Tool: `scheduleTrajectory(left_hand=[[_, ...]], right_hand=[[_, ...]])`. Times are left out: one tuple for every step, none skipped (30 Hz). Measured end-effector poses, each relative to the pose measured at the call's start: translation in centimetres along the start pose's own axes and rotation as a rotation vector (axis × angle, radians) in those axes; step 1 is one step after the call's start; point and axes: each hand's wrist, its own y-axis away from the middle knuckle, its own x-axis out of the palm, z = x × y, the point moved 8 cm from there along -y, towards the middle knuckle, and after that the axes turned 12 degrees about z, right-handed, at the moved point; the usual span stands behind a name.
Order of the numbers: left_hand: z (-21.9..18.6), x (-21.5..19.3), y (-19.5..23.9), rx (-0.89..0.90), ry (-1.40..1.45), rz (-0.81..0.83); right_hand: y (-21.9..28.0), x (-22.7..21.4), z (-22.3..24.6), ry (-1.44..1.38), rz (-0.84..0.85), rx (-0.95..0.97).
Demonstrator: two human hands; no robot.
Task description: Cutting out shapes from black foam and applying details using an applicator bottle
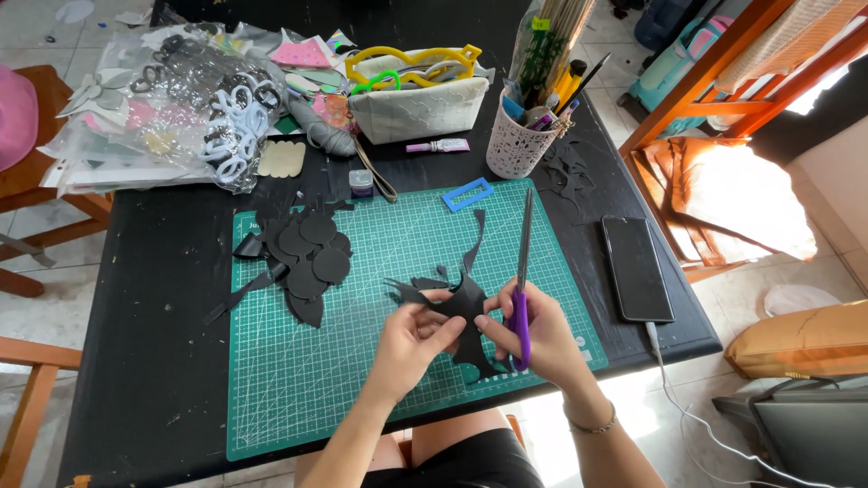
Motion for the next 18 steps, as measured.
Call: scheduleTrajectory(left_hand=[[-0.1,0.0,0.0,-0.002,0.002,-0.002],[-0.2,0.0,-0.1,-0.024,-0.063,0.007],[-0.5,0.0,-0.3,-0.043,-0.132,0.018],[-0.6,0.1,-0.1,-0.043,-0.133,0.018],[-0.8,0.2,-0.1,-0.036,-0.108,0.008],[-1.0,0.2,0.0,-0.029,-0.083,-0.001],[-1.1,0.1,-0.1,-0.027,-0.085,-0.002],[-1.1,-0.1,-0.2,-0.021,-0.098,-0.022],[-1.0,-0.2,-0.1,-0.020,-0.108,-0.042],[-1.1,-0.1,0.1,-0.022,-0.107,-0.043],[-1.4,-0.1,0.2,-0.023,-0.119,-0.058],[-1.6,-0.1,0.2,-0.024,-0.131,-0.073],[-1.4,-0.1,0.2,-0.025,-0.130,-0.072],[-1.3,-0.1,0.2,0.000,-0.124,-0.070],[-1.2,-0.1,0.3,0.022,-0.117,-0.070],[-1.1,0.0,0.4,0.020,-0.116,-0.070],[-1.2,0.1,0.4,0.053,-0.097,-0.068],[-1.3,0.3,0.4,0.086,-0.077,-0.065]], right_hand=[[0.2,-0.1,0.3,-0.001,0.002,0.003],[0.3,-0.1,0.7,0.051,0.012,-0.002],[0.4,-0.1,1.2,0.103,0.020,-0.011],[0.9,-0.4,1.2,0.102,0.020,-0.012],[1.5,-1.0,1.8,0.275,-0.033,-0.062],[2.2,-1.5,2.5,0.447,-0.087,-0.111],[3.4,-1.9,2.1,0.447,-0.087,-0.113],[4.4,-1.6,1.9,0.488,-0.001,-0.157],[5.6,-1.2,1.6,0.527,0.086,-0.196],[6.6,-0.8,1.5,0.526,0.087,-0.194],[7.4,0.2,0.6,0.435,0.210,-0.115],[8.4,1.3,-0.3,0.341,0.330,-0.035],[8.9,1.8,-0.1,0.342,0.328,-0.034],[9.5,2.6,-0.8,0.304,0.396,0.085],[10.3,3.6,-1.6,0.264,0.465,0.205],[10.4,3.9,-1.8,0.262,0.465,0.207],[10.5,4.4,-2.1,0.202,0.486,0.218],[10.6,4.8,-2.3,0.142,0.507,0.229]])
